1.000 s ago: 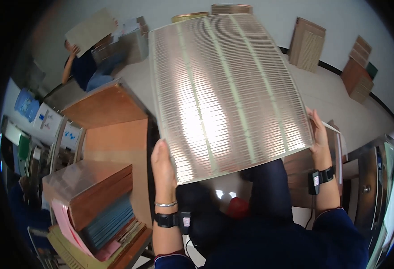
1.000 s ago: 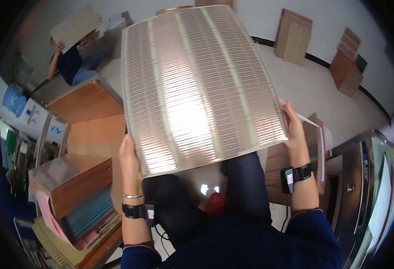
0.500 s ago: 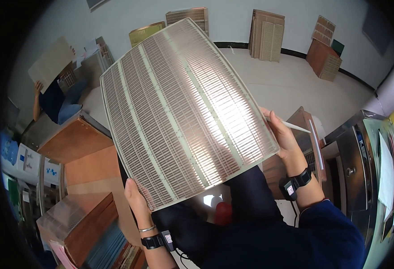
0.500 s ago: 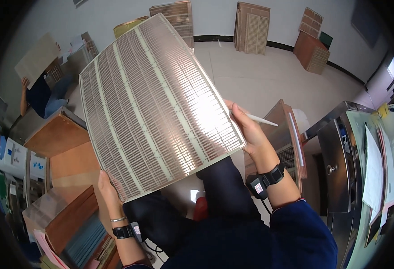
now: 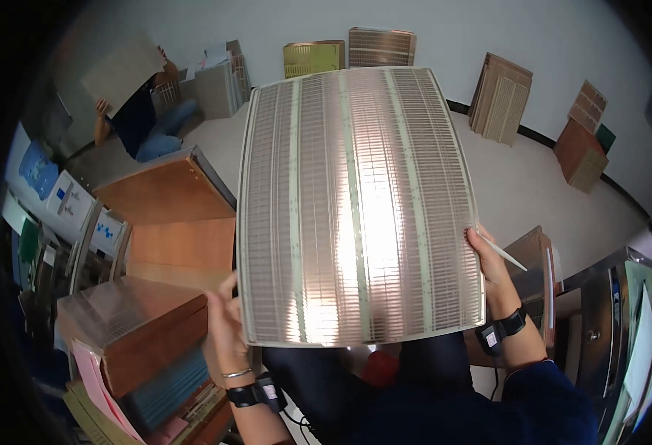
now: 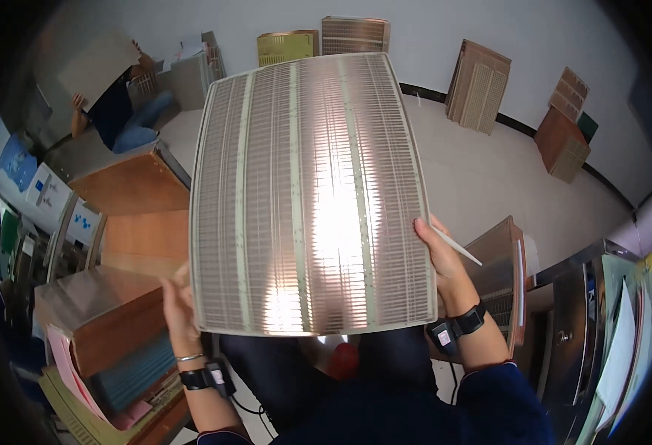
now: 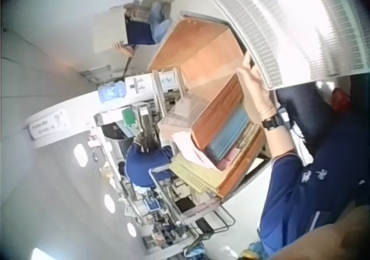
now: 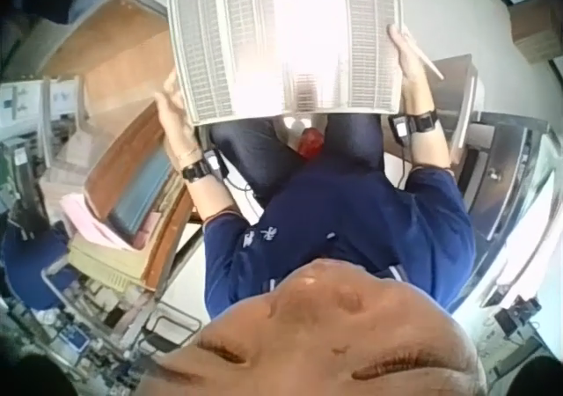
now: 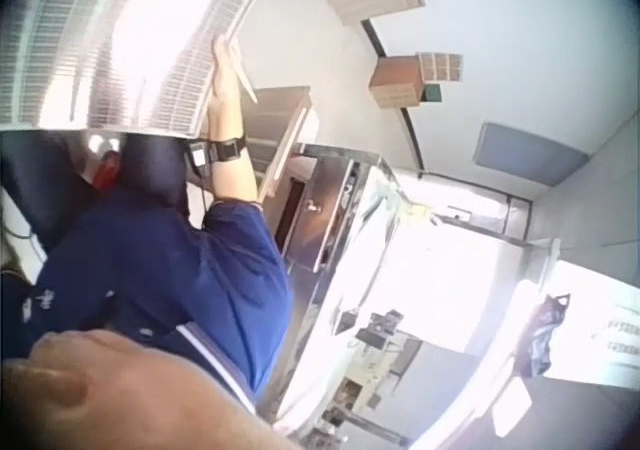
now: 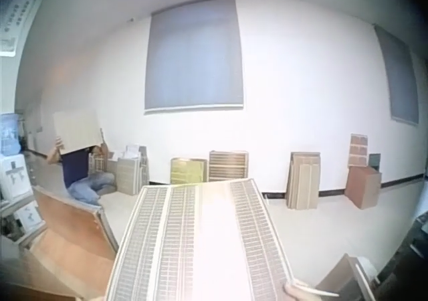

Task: Inspecting and organizing large metal grid panels and associated paperwork on the floor and at a desk.

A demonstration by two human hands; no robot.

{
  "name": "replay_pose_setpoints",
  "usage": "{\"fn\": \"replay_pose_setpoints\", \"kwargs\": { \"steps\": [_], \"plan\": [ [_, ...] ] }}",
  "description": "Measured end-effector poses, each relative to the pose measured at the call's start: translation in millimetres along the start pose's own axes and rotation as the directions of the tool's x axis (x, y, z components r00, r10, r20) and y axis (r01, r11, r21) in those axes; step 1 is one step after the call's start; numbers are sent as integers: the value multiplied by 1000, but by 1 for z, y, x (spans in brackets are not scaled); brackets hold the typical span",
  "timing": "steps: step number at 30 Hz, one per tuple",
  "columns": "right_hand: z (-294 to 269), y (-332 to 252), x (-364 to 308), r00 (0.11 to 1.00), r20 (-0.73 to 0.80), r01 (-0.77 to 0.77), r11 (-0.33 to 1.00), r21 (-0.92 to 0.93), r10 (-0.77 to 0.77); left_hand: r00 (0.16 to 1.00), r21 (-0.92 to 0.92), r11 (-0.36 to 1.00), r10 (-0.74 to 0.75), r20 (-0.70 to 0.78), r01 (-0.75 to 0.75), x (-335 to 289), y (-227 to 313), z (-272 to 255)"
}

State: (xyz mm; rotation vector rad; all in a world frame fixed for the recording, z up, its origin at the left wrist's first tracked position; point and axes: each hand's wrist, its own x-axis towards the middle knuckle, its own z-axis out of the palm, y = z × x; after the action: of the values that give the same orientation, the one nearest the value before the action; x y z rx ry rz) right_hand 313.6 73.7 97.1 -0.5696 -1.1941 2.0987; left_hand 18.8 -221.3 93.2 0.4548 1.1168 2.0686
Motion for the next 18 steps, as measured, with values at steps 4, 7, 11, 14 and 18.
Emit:
{"fn": "replay_pose_setpoints", "kwargs": {
  "steps": [4,7,11,14,18],
  "plan": [
    [38,35,16,1000,24,13,980,199,-19,916,-367,861,238,-322,-352,-3,-11,20],
    [90,74,14,999,0,40,940,338,-43,986,-446,884,165,24,-137,-24,-63,64],
    [86,93,8,983,186,-66,929,363,-3,975,-422,887,118,-187,-188,-39,-64,50],
    [54,61,30,999,11,30,921,389,-37,957,-343,911,144,-250,-227,-49,-50,26],
    [-10,0,61,961,-145,271,903,334,-235,927,-282,925,150,-344,-255,-66,-47,2]
  ]
}}
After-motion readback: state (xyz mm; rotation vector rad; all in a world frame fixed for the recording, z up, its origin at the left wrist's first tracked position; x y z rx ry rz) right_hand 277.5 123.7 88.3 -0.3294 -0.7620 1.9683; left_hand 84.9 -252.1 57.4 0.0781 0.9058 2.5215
